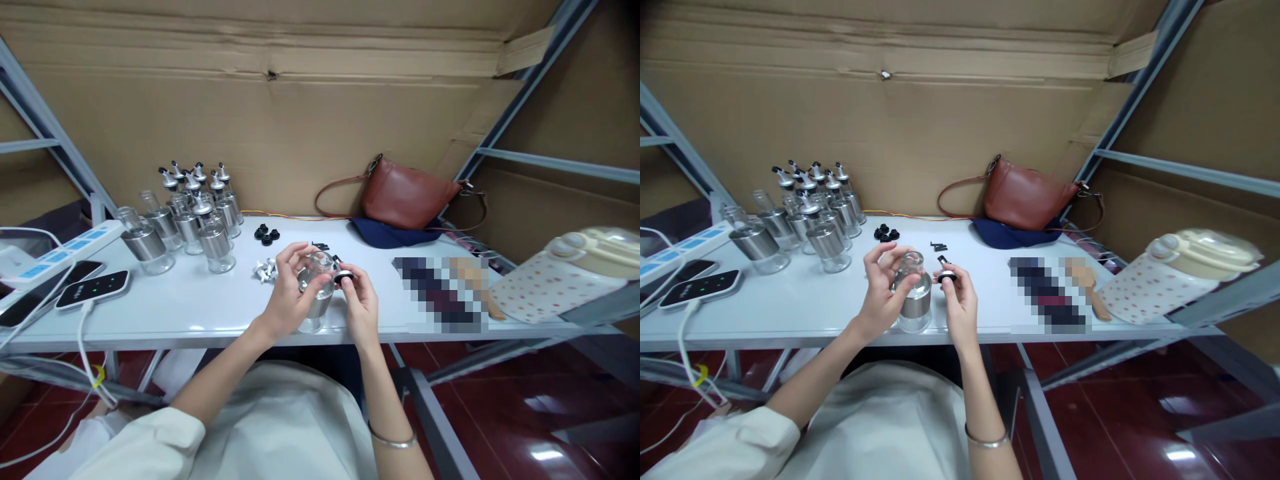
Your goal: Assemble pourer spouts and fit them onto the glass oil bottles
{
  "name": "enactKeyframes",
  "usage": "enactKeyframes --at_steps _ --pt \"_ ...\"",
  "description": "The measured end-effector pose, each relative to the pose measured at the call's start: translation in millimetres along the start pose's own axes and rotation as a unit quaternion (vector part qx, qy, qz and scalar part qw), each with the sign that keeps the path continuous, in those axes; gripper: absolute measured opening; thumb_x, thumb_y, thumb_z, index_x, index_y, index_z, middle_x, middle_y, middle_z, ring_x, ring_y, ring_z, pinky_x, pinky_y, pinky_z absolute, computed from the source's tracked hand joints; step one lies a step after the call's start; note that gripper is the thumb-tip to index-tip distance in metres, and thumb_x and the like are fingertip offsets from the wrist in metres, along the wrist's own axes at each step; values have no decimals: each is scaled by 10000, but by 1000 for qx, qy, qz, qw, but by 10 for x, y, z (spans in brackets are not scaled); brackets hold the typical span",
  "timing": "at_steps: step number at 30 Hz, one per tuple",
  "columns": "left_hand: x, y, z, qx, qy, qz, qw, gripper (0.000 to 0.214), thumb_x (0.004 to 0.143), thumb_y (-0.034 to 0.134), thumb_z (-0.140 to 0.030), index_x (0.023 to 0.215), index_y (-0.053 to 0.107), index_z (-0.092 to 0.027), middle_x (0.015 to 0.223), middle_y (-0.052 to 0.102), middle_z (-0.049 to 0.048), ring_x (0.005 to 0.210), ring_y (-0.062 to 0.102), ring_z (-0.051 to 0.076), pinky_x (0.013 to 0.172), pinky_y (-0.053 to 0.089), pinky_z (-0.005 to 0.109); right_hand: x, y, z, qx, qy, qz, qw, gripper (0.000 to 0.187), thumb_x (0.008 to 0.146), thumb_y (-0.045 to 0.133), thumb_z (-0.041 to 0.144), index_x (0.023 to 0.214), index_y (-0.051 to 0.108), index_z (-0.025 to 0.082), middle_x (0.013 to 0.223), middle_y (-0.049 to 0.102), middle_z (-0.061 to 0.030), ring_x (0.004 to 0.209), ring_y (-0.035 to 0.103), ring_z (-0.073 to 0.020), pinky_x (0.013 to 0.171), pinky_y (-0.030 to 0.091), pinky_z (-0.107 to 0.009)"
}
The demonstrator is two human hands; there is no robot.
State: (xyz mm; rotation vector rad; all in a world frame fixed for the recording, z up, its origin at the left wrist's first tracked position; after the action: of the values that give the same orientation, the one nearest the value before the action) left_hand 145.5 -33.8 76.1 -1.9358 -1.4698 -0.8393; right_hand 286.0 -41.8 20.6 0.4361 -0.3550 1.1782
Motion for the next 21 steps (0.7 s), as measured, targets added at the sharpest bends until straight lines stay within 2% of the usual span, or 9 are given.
enactKeyframes --at_steps 4,7,12,17,21 --pt "42 21 23 -3 -34 52 998 563 831 591 -178 1256 236 -278 992 551 24 924 586 138 840 473 316 73 51 270 11 -64 15 998 253 854 579 332 1079 576 216 1093 656 -90 987 628 -201 869 504 -370" --pt "62 27 60 -11 -58 54 997 588 805 591 -147 1269 251 -268 935 541 6 864 573 124 795 465 285 125 120 543 -13 -134 42 990 424 836 608 306 1243 504 247 1281 552 -111 1127 572 -238 929 486 -413" --pt "83 80 68 -52 -49 63 995 694 793 611 -164 1332 186 -270 930 572 12 847 591 127 797 474 298 163 292 889 -123 -243 103 957 598 810 627 249 1365 404 277 1328 511 -102 1196 517 -267 942 488 -437" --pt "93 75 67 -64 -25 64 996 779 740 660 -128 1341 194 -297 972 592 21 831 613 132 744 500 286 159 438 969 -196 -292 163 922 554 803 623 187 1325 464 283 1265 564 -83 1163 531 -254 918 506 -423" --pt "105 73 103 -53 -40 74 995 771 702 642 -70 1320 236 -285 932 609 12 842 630 146 731 506 288 197 427 898 -184 -269 169 930 479 812 624 181 1267 517 285 1169 617 -67 1089 572 -233 877 521 -394"
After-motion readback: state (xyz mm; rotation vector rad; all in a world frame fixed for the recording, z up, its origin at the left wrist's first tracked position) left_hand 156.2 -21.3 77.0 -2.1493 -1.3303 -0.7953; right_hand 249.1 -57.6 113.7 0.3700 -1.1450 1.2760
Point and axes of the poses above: each hand's wrist, its own x-axis towards the middle knuckle, its own y-axis out of the palm, z = x × y, the point moved 7 cm from there along x, towards the middle knuckle
